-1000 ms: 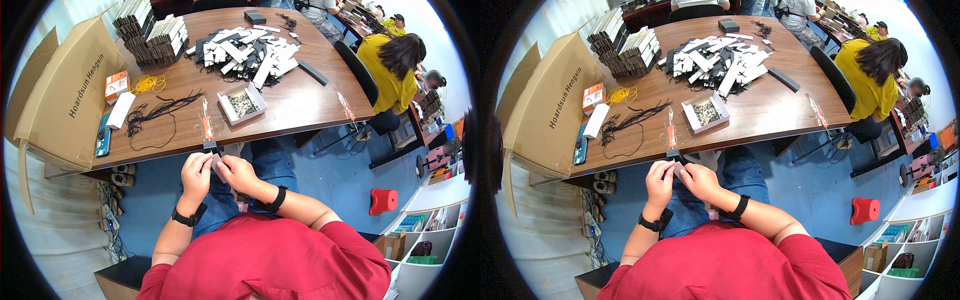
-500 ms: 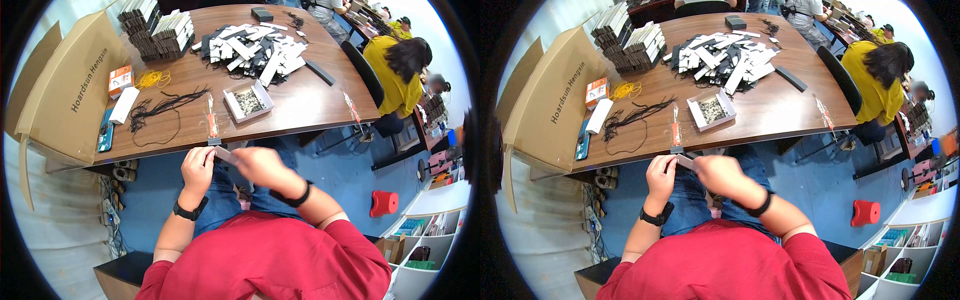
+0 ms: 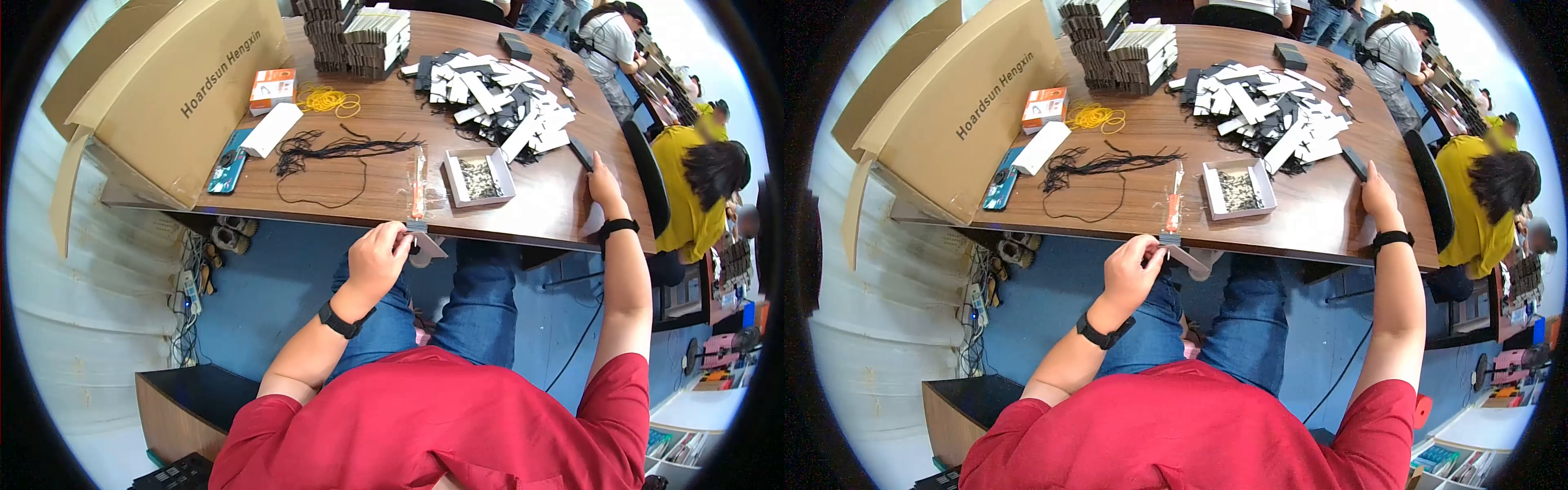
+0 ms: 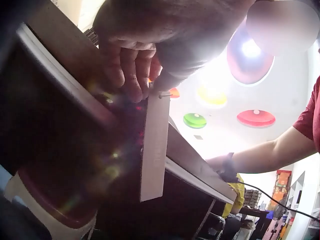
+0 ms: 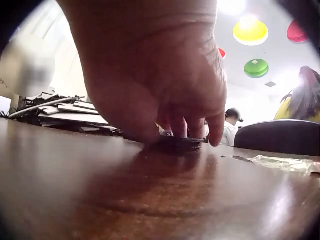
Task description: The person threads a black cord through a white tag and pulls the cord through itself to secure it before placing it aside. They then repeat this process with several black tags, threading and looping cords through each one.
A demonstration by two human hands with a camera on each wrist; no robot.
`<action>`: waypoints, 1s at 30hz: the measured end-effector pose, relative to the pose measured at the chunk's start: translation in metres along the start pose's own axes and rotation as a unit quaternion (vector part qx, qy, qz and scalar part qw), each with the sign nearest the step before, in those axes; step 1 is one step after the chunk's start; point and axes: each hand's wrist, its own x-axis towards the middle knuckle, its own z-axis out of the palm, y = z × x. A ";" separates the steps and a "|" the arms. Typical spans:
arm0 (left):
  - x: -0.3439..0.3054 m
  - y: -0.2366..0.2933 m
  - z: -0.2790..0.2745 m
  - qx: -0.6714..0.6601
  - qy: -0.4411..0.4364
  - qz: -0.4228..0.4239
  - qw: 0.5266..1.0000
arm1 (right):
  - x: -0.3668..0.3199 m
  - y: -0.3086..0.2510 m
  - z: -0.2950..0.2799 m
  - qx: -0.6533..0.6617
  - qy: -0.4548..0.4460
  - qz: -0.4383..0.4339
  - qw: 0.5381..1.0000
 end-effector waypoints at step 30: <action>0.054 -0.024 -0.063 0.201 0.006 0.108 0.974 | -0.209 -0.291 -0.100 0.425 0.062 -0.384 0.818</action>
